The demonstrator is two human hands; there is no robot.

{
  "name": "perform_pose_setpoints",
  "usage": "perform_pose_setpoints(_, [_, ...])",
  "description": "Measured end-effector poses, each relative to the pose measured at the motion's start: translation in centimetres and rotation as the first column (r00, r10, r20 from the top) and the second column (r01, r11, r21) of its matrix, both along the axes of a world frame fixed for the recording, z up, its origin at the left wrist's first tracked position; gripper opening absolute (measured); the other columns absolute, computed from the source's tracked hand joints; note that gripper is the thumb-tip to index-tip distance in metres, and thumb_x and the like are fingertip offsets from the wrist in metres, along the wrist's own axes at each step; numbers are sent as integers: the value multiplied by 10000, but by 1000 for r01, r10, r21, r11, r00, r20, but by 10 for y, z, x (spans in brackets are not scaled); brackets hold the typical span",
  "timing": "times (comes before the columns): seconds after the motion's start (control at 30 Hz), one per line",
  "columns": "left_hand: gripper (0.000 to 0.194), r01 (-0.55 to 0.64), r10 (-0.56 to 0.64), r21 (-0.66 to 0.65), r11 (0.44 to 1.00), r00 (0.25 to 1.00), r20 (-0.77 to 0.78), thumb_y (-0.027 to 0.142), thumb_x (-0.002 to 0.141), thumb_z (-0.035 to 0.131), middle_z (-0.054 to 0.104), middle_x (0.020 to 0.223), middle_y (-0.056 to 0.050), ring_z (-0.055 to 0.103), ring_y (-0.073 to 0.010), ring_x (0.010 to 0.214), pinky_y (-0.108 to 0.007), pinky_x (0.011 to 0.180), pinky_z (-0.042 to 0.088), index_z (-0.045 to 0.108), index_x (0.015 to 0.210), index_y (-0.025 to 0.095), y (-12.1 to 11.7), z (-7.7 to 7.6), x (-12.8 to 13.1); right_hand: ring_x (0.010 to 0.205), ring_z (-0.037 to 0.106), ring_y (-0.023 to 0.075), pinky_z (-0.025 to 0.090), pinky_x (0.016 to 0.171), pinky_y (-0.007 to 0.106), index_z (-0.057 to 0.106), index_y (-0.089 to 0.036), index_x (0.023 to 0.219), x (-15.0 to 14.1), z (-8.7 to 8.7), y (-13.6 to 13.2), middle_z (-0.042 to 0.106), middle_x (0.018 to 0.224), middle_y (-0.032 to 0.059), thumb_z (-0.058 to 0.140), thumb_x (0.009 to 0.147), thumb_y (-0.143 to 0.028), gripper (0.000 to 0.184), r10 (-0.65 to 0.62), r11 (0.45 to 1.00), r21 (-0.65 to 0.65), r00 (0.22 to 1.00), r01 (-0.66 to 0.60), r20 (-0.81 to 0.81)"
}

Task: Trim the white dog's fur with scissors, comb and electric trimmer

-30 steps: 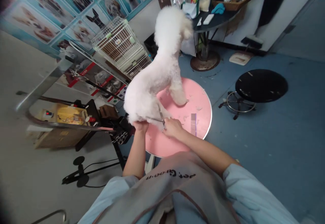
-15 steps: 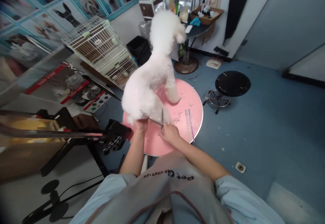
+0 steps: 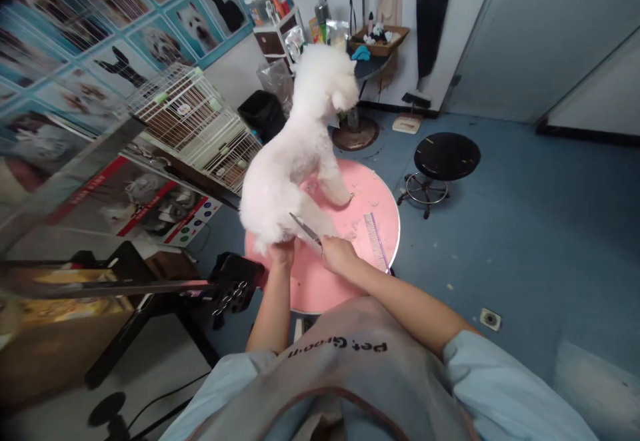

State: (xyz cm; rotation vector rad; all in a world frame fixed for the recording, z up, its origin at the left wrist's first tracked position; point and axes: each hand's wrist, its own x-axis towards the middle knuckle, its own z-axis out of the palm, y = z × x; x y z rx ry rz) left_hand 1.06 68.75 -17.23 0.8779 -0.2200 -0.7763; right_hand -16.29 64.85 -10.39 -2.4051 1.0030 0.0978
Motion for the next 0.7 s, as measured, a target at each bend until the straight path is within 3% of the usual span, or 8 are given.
perform_pose_setpoints(0.1, [389,-42,42,-16,999,999,-15,379,870,334,628,1103,-76,579,-200,1001,-313,813,473,628,1054,202,1,0,-1,927,639,276,447,706,304,538,-157,1096,-1,4,-7,662,1044,127,542,805,-368,360,14,1000,-5,999,-14,36])
perform_pose_setpoints(0.23, [363,-86,86,10,996,996,2,419,833,414,649,1041,-57,598,-198,934,-305,755,481,644,1038,228,3,3,-4,846,655,248,441,687,297,530,-157,1108,-2,5,-15,678,979,112,457,833,-225,293,74,997,9,997,-74,32])
perform_pose_setpoints(0.4, [376,-113,109,62,992,992,67,475,797,450,648,1064,-67,583,-217,1030,-324,858,464,656,989,226,3,9,-8,894,647,280,453,695,311,525,-155,1109,-5,6,-22,665,1033,131,537,801,-335,357,115,993,31,992,-117,54])
perform_pose_setpoints(0.57, [404,-187,178,81,979,978,106,504,790,453,623,1169,-52,535,-223,1154,-340,936,435,655,1029,248,1,14,-12,882,654,262,454,701,305,531,-138,1099,-8,4,-28,674,997,138,456,835,-218,286,187,980,52,981,-190,57])
perform_pose_setpoints(0.7, [421,-172,162,85,982,981,106,553,770,475,624,1181,-43,528,-239,1173,-339,919,449,668,993,252,1,14,-13,926,641,280,464,721,316,523,-151,1123,-7,2,-34,657,1055,145,533,807,-383,392,179,981,63,980,-185,91])
